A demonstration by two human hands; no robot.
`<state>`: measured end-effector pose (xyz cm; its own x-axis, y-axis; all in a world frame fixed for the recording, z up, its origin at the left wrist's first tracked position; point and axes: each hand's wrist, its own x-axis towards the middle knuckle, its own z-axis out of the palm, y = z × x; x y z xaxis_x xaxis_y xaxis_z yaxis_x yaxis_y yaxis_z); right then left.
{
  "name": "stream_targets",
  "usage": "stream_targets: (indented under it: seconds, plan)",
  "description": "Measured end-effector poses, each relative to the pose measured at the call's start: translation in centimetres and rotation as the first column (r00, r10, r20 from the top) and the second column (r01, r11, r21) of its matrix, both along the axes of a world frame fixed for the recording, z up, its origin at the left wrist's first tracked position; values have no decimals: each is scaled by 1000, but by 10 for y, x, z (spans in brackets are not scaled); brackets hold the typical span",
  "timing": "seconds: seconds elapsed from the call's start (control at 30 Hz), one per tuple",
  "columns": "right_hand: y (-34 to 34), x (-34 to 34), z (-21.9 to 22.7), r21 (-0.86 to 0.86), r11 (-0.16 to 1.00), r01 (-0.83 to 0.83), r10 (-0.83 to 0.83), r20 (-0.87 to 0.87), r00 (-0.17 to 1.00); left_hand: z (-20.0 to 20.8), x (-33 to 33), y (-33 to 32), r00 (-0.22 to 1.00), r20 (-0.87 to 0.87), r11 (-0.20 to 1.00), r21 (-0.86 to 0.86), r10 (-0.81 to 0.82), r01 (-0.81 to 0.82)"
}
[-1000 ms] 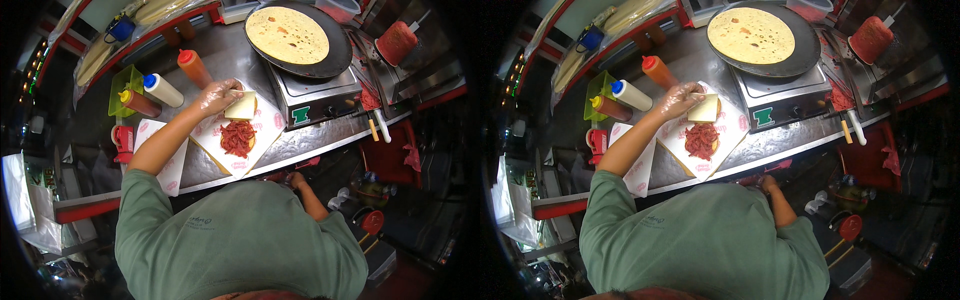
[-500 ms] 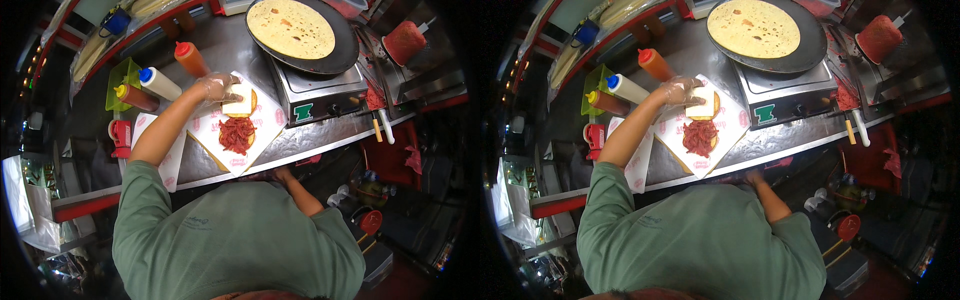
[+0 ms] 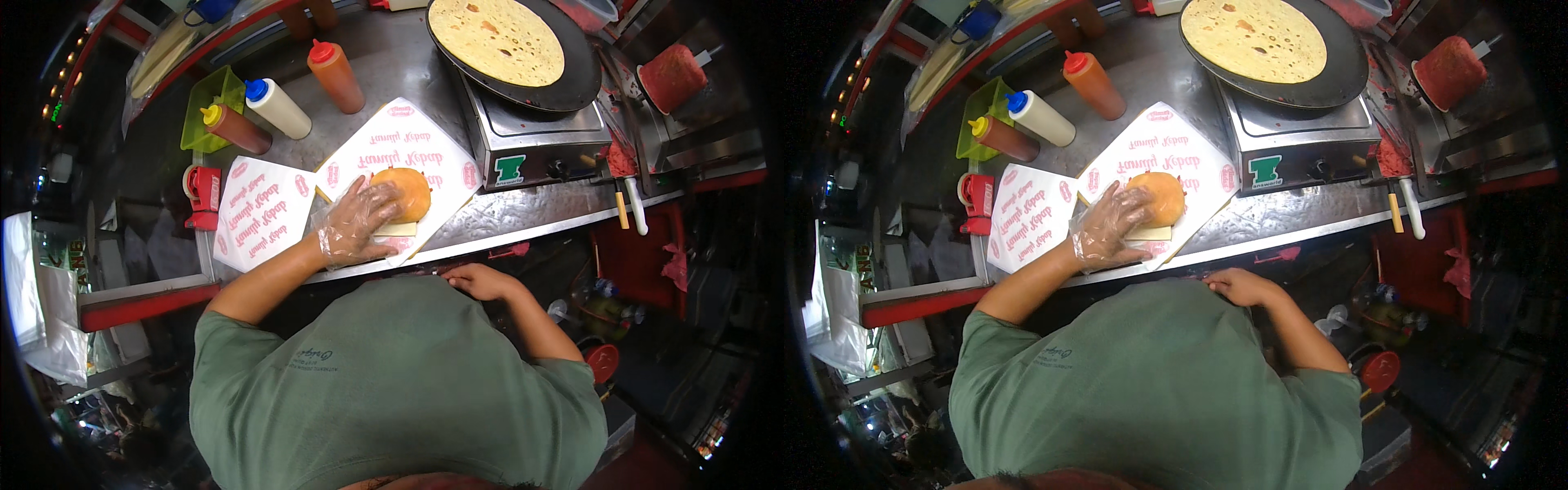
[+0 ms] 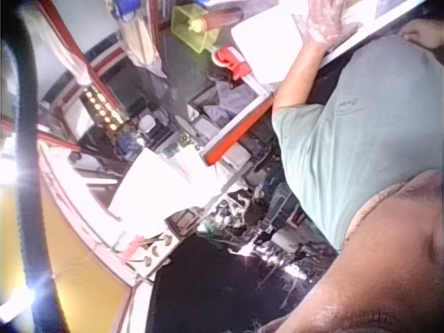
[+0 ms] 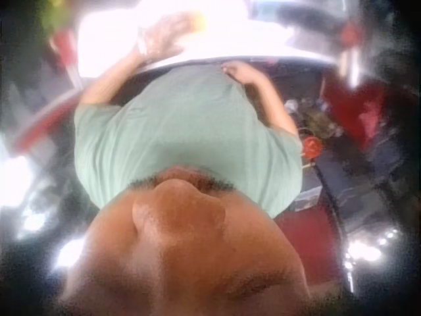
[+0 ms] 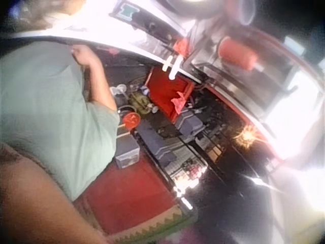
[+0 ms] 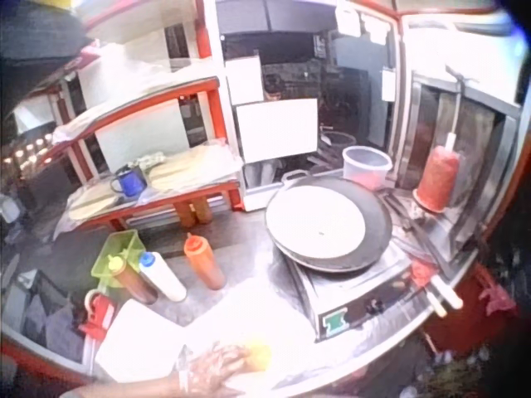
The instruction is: The person assembles a sandwich by placing sliced meat and cheese onto a bun, then wraps it in paper. They also cook shredded meat on a griddle and hand the wrapped sandwich to a customer.
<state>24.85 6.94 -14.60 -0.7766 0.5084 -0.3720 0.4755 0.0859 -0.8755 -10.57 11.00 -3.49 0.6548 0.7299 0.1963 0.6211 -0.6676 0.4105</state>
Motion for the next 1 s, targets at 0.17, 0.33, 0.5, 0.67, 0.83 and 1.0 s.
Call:
stream_targets:
  seconds: [0.17,0.33,0.5,0.67,0.83,1.0]
  plan:
    - [18,-44,108,390,921,8,77,-201,977,2,19,12,996,-94,996,94,0,9]
    - [36,-85,104,710,699,-79,236,-125,964,-38,19,21,982,-185,981,182,-28,62]
    - [39,-83,84,767,638,-64,231,-112,966,-23,34,43,923,-371,976,217,107,-26]
    - [36,-86,80,754,656,6,179,-164,970,-30,31,101,932,-278,960,220,234,-176]
    - [35,-89,78,727,684,60,93,-168,981,-34,21,110,945,-261,971,187,197,-151]
    - [38,-91,81,586,802,114,-48,-127,991,-16,22,92,933,-337,986,150,122,-74]
